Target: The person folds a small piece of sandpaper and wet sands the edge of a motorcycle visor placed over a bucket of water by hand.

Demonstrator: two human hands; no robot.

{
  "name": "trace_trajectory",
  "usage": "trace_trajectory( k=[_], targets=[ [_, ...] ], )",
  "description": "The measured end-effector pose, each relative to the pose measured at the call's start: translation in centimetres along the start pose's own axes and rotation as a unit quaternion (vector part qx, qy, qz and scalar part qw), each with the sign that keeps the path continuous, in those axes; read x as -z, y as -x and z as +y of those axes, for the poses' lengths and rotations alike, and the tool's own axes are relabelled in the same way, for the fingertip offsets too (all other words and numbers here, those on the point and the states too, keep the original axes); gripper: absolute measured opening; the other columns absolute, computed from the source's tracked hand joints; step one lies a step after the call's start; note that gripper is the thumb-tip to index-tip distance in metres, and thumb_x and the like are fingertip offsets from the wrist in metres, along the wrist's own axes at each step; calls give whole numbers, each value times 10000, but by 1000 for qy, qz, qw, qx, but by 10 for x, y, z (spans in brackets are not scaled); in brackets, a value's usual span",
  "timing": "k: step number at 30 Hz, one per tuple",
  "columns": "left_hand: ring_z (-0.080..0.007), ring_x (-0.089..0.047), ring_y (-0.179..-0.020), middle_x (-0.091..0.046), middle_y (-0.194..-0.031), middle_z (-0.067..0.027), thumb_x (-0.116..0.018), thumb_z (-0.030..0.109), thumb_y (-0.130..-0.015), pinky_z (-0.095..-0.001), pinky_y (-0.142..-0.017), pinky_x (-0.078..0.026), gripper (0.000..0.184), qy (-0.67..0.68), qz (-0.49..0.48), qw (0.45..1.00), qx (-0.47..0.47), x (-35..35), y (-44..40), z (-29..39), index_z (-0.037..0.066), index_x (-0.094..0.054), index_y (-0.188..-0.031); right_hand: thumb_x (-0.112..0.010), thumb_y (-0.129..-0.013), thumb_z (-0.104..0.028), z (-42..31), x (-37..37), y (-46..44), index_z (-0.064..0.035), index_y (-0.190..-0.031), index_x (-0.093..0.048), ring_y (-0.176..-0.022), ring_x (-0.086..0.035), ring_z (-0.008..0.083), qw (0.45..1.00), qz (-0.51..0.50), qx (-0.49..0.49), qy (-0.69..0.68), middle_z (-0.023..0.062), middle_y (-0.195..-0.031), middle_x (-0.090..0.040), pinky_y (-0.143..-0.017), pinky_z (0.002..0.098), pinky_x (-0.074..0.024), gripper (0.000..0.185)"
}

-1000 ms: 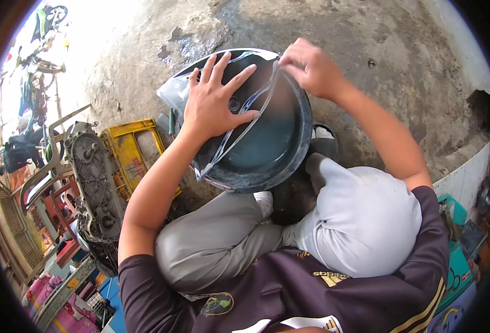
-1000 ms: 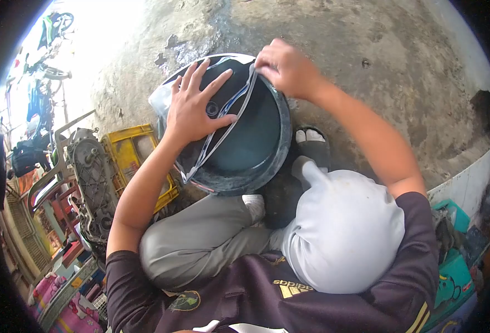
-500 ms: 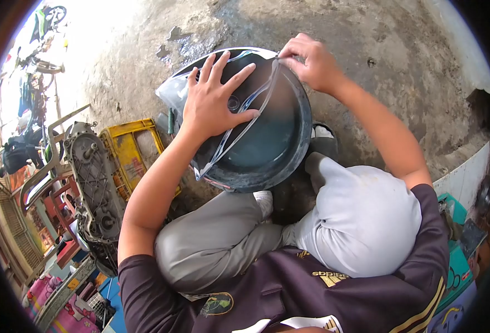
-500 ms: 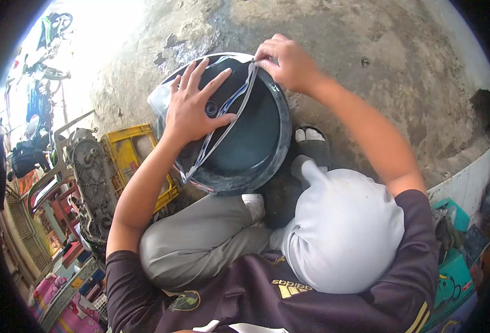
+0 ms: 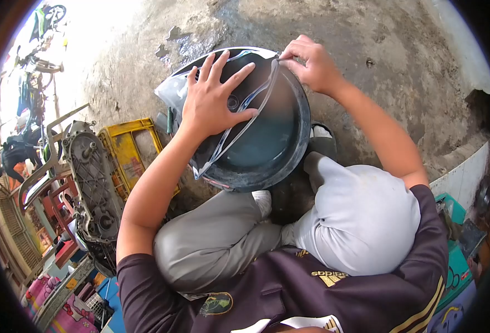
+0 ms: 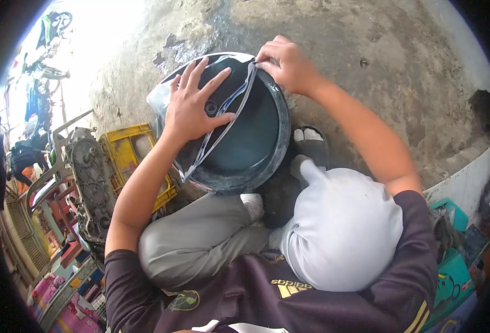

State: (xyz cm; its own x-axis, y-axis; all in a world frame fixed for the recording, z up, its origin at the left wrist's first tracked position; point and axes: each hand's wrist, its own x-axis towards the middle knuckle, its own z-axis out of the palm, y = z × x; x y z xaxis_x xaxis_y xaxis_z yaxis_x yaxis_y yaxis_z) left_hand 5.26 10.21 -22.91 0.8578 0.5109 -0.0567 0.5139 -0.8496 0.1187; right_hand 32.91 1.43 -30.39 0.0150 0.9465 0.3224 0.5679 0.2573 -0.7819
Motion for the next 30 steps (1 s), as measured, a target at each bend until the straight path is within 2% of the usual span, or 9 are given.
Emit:
trace_trajectory(
  k=[3,6,8,11,14,17,20,24,30],
  targets=[
    [-436,-322,-1602,-401,-1709,-181,-849,669,-777,-670,-1246,-288,951,-11,-10,1000,5,1,0,1,417,-509,-1628,-758,-927,-87,-8,-4,4,-42,-1008,-762,-1014,-665,302,1000,-12,-13,-10,99,-989,-744,-879,424,-558,93],
    [-436,-321,-1604,-393,-1714,-181,-844,673,-783,-674,-1251,-280,949,-4,-11,1000,5,0,-1,0,426,-500,-1632,-753,-927,-74,0,-2,1,-45,-1011,-766,-1008,-664,303,999,-18,25,-32,92,-983,-742,-853,425,-564,91],
    [-435,-321,-1604,-391,-1716,-180,-846,669,-782,-672,-1251,-280,950,-4,-13,1000,6,0,1,1,424,-501,-1632,-753,-922,-62,7,1,-4,-47,-1009,-766,-1000,-655,302,999,8,-40,-32,88,-961,-736,-866,418,-557,89],
    [-433,-320,-1605,-391,-1716,-180,-850,666,-779,-666,-1254,-281,952,-13,-15,1000,8,2,1,1,419,-504,-1631,-758,-922,-60,-2,-6,3,-42,-1009,-764,-997,-652,300,999,-18,6,-36,89,-933,-727,-865,413,-554,89],
    [-434,-318,-1606,-392,-1715,-180,-853,666,-774,-660,-1256,-282,955,-11,-15,1000,6,1,-1,1,415,-508,-1628,-766,-923,-66,5,0,-5,-36,-1002,-757,-986,-650,301,999,9,41,-2,97,-916,-720,-865,411,-547,85],
    [-437,-318,-1605,-396,-1712,-180,-855,665,-771,-659,-1253,-285,956,-3,-7,1000,4,2,0,1,409,-513,-1626,-777,-921,-78,6,3,-4,-36,-990,-747,-977,-647,304,1000,7,-8,-2,101,-912,-716,-862,421,-543,85],
    [-437,-319,-1604,-400,-1710,-179,-860,658,-770,-658,-1251,-287,955,-13,-14,1000,8,3,-2,1,400,-519,-1624,-777,-918,-73,1,-5,3,-36,-978,-739,-973,-640,309,999,1,22,-34,103,-923,-717,-873,424,-536,80],
    [-434,-318,-1605,-398,-1711,-179,-853,665,-776,-659,-1250,-289,952,-4,-11,1000,2,0,0,1,407,-514,-1627,-767,-921,-63,3,4,-5,-35,-981,-740,-982,-640,313,1000,-6,-9,-13,102,-941,-720,-875,429,-539,72],
    [-434,-328,-1599,-400,-1708,-179,-853,667,-775,-660,-1250,-289,951,-11,-15,1000,6,0,-2,1,408,-516,-1626,-760,-928,-71,4,1,-3,-39,-993,-749,-988,-642,310,999,-18,37,-15,98,-956,-723,-892,437,-542,74]
  ],
)
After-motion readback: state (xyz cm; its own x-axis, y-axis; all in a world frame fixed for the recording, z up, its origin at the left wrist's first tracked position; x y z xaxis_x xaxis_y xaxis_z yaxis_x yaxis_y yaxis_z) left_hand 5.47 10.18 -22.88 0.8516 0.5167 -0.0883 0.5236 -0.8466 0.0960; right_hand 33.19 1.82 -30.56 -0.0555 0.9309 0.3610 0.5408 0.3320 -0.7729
